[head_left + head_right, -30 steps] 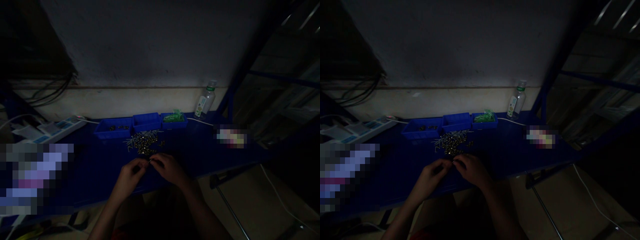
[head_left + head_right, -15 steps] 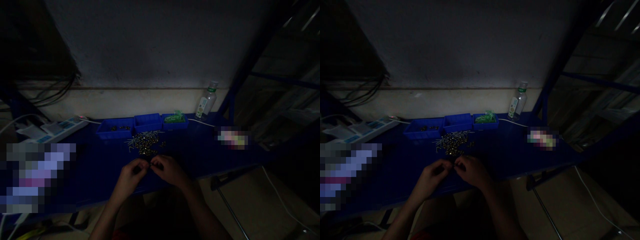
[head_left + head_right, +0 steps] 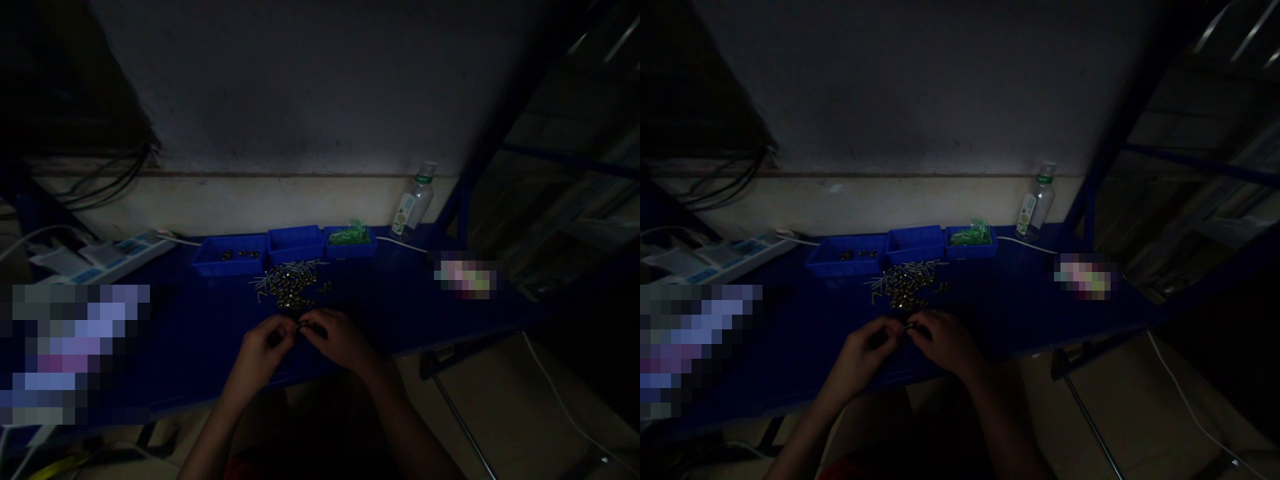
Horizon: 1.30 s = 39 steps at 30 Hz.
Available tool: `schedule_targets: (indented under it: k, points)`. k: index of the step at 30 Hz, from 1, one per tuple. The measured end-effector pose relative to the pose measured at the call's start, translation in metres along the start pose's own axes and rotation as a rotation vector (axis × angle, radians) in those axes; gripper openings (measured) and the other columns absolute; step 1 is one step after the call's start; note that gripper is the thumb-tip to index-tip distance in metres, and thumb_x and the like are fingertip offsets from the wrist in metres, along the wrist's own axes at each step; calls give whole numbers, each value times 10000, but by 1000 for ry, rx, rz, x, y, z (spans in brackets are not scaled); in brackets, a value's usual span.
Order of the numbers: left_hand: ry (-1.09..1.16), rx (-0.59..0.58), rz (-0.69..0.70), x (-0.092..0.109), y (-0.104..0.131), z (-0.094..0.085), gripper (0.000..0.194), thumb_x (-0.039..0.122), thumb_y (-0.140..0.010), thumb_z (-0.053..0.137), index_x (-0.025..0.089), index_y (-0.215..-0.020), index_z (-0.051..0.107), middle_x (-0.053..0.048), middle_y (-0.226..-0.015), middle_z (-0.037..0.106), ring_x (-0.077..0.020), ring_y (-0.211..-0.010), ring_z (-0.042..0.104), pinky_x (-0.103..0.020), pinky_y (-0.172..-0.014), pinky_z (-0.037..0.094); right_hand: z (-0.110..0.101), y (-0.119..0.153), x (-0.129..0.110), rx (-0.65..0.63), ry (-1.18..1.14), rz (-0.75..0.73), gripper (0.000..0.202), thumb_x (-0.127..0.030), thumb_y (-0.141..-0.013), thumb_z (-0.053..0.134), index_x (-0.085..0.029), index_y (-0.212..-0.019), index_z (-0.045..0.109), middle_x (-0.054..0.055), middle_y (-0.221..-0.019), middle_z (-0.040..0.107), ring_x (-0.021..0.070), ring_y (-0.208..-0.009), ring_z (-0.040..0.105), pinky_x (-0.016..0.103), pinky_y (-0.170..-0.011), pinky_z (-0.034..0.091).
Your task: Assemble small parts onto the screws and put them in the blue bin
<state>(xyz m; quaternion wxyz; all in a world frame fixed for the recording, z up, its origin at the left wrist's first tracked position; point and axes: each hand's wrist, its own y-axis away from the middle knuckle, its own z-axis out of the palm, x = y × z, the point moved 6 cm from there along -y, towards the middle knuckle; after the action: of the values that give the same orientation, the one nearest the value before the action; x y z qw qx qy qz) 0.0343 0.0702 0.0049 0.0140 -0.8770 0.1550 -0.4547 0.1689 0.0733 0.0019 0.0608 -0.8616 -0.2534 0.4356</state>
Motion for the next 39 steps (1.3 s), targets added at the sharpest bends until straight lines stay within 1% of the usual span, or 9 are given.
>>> schedule_targets:
  k: [4, 9, 16, 25, 29, 34, 39]
  points:
    - [-51, -38, 30, 2, -1, 4, 122, 239, -773, 491, 171, -749, 590, 1, -716, 597, -144, -695, 566, -225, -656, 422, -1, 0, -1, -1, -16, 3, 158, -256, -854, 522, -217, -986, 600, 20, -941, 652, 139, -876, 600, 255, -797, 440]
    - [-49, -73, 45, 3, -1, 6, 125, 236, -773, 493, 171, -758, 598, 5, -707, 589, -141, -680, 552, -226, -646, 407, -3, 1, -6, 0, -49, -34, 141, -285, -861, 516, -217, -942, 611, 7, -918, 652, 126, -860, 598, 234, -781, 432]
    - [-16, -79, 40, 4, -1, 6, 125, 232, -767, 496, 166, -759, 601, -3, -730, 604, -146, -699, 555, -230, -661, 408, -5, 1, -8, 12, -52, -47, 115, -285, -845, 546, -216, -903, 616, -2, -882, 650, 118, -834, 595, 226, -766, 428]
    - [-33, -90, 16, 7, -1, 6, 112, 233, -763, 492, 168, -738, 580, 13, -682, 568, -137, -659, 525, -223, -625, 403, -5, 2, -8, 38, -43, -62, 121, -282, -847, 540, -219, -915, 618, -2, -905, 653, 117, -853, 595, 229, -777, 425]
    - [-10, -92, 11, 6, -1, 6, 124, 238, -766, 494, 167, -759, 594, 4, -710, 599, -146, -690, 554, -225, -647, 421, -5, 2, -8, 35, -46, -60, 133, -292, -855, 526, -221, -919, 618, -1, -903, 653, 117, -852, 596, 229, -776, 425]
    - [29, -107, 18, 5, -2, 6, 180, 251, -784, 497, 162, -853, 638, -25, -808, 660, -164, -760, 598, -237, -702, 442, -7, 2, -10, 44, -67, -69, 133, -284, -859, 521, -223, -930, 616, -1, -911, 653, 117, -867, 597, 225, -791, 424]
    - [64, -76, 7, 5, -2, 1, 181, 268, -793, 506, 168, -833, 652, -29, -818, 676, -171, -777, 615, -247, -724, 458, -6, 2, -8, 44, -63, -57, 153, -285, -862, 515, -231, -964, 615, 2, -933, 651, 120, -874, 597, 232, -799, 429]
